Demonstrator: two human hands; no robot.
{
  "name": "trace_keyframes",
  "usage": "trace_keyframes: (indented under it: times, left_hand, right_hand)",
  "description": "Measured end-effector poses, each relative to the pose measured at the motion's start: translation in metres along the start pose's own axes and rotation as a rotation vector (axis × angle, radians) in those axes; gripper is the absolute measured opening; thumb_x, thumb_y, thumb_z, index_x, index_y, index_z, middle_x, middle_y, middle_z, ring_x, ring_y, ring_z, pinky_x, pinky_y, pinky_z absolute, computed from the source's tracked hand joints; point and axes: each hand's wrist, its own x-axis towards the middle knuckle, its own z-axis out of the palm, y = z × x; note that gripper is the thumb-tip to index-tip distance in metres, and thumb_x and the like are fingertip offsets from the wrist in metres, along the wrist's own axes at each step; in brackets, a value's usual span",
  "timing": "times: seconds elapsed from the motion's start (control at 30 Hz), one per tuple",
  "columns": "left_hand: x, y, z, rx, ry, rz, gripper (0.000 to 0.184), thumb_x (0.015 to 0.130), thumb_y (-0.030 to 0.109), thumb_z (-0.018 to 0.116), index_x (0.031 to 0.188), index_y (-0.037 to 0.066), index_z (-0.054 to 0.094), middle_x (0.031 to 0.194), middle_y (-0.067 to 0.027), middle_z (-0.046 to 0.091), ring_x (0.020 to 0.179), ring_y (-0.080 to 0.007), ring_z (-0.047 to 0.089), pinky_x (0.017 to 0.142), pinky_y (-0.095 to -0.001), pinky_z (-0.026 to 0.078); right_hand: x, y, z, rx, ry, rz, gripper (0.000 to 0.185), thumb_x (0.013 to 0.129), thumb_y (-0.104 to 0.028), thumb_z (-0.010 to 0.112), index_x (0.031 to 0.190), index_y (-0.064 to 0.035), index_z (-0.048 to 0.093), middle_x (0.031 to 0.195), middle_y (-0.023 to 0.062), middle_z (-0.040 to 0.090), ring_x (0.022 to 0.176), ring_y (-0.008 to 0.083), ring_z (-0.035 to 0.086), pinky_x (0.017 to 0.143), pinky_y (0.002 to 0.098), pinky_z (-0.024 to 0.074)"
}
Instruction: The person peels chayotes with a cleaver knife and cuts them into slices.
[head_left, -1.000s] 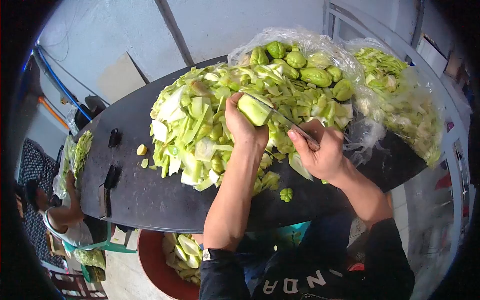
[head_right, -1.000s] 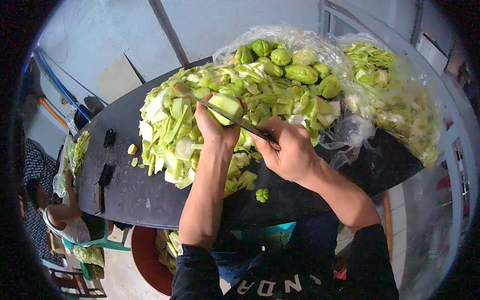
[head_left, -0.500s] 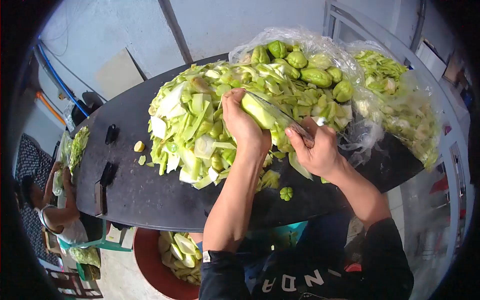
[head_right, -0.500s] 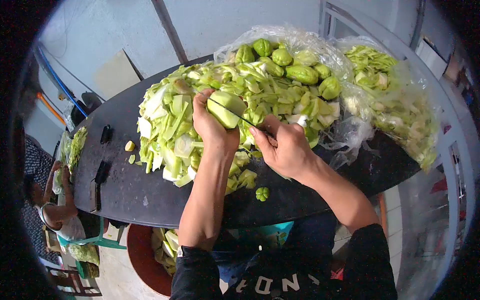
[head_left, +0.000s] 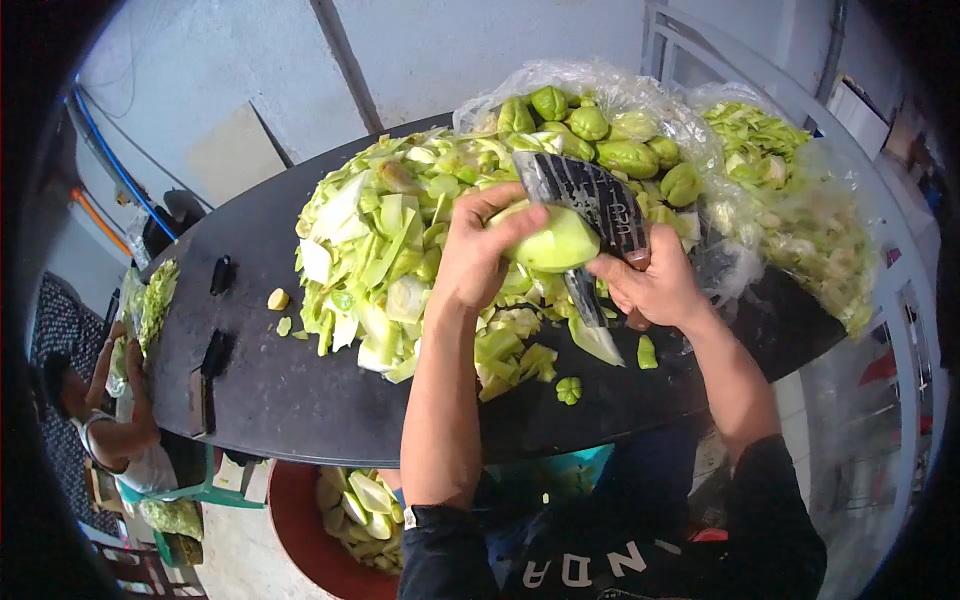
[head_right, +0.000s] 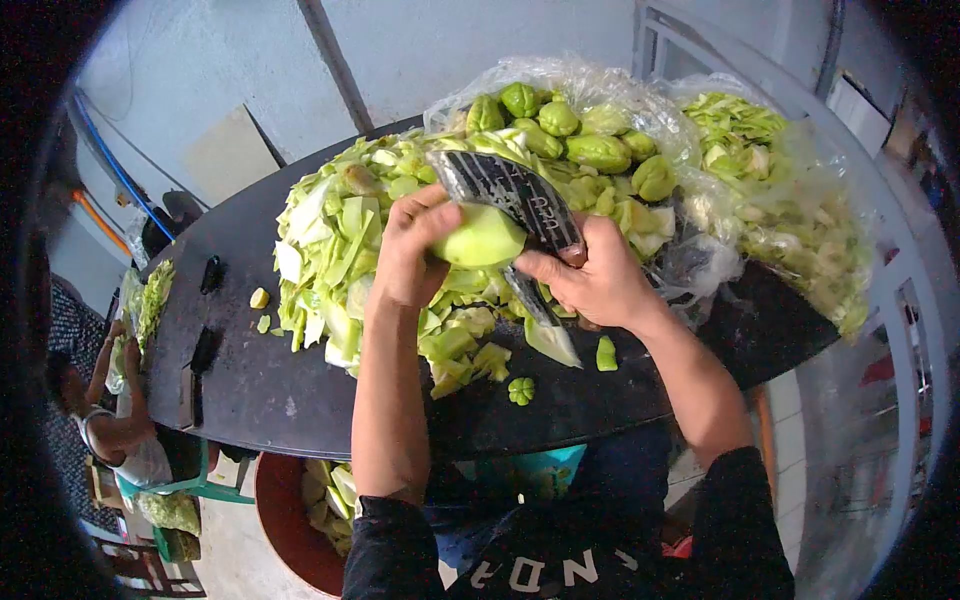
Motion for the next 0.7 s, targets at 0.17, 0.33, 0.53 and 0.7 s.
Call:
trace_keyframes:
  times: [0.17,0.33,0.53,0.7]
  left_hand:
    - [-0.001,-0.004,0.006,0.217,-0.072,0.016,0.038,0.067,0.015,0.086,0.098,-0.002,0.071,0.089,-0.0072,0.072,0.078,-0.0122,0.066,0.076,-0.0268,0.052]
    - [0.001,-0.024,0.017,0.124,-0.094,0.072,0.035,0.069,0.015,0.086,0.097,-0.001,0.071,0.088,-0.0069,0.071,0.078,-0.0115,0.065,0.074,-0.0271,0.053]
    - [-0.005,-0.029,0.034,0.075,0.026,0.034,0.035,0.077,0.020,0.082,0.100,-0.002,0.067,0.091,-0.0078,0.070,0.079,-0.0141,0.066,0.075,-0.0287,0.054]
    - [-0.003,-0.038,0.031,0.012,0.003,-0.039,0.042,0.085,0.032,0.074,0.107,-0.001,0.063,0.101,-0.0103,0.068,0.089,-0.0162,0.065,0.081,-0.0331,0.053]
  right_hand:
    - [0.001,0.000,0.000,-0.009,-0.050,0.040,0.027,0.080,-0.017,0.081,0.091,-0.0008,0.063,0.059,-0.0026,0.057,0.043,0.0041,0.046,0.039,0.0236,0.0349]
    - [0.002,0.007,0.006,-0.021,0.028,0.081,0.030,0.076,-0.004,0.081,0.097,-0.0005,0.060,0.065,0.0000,0.059,0.045,0.0055,0.048,0.039,0.0231,0.0372]
    - [0.006,0.006,0.011,-0.068,0.057,0.122,0.031,0.073,-0.011,0.084,0.094,-0.0018,0.063,0.064,-0.0017,0.061,0.043,0.0052,0.048,0.038,0.0245,0.0368]
    - [0.009,0.012,0.004,-0.014,-0.030,0.096,0.033,0.075,-0.015,0.084,0.095,-0.0012,0.061,0.065,-0.0014,0.060,0.042,0.0047,0.048,0.038,0.0231,0.0383]
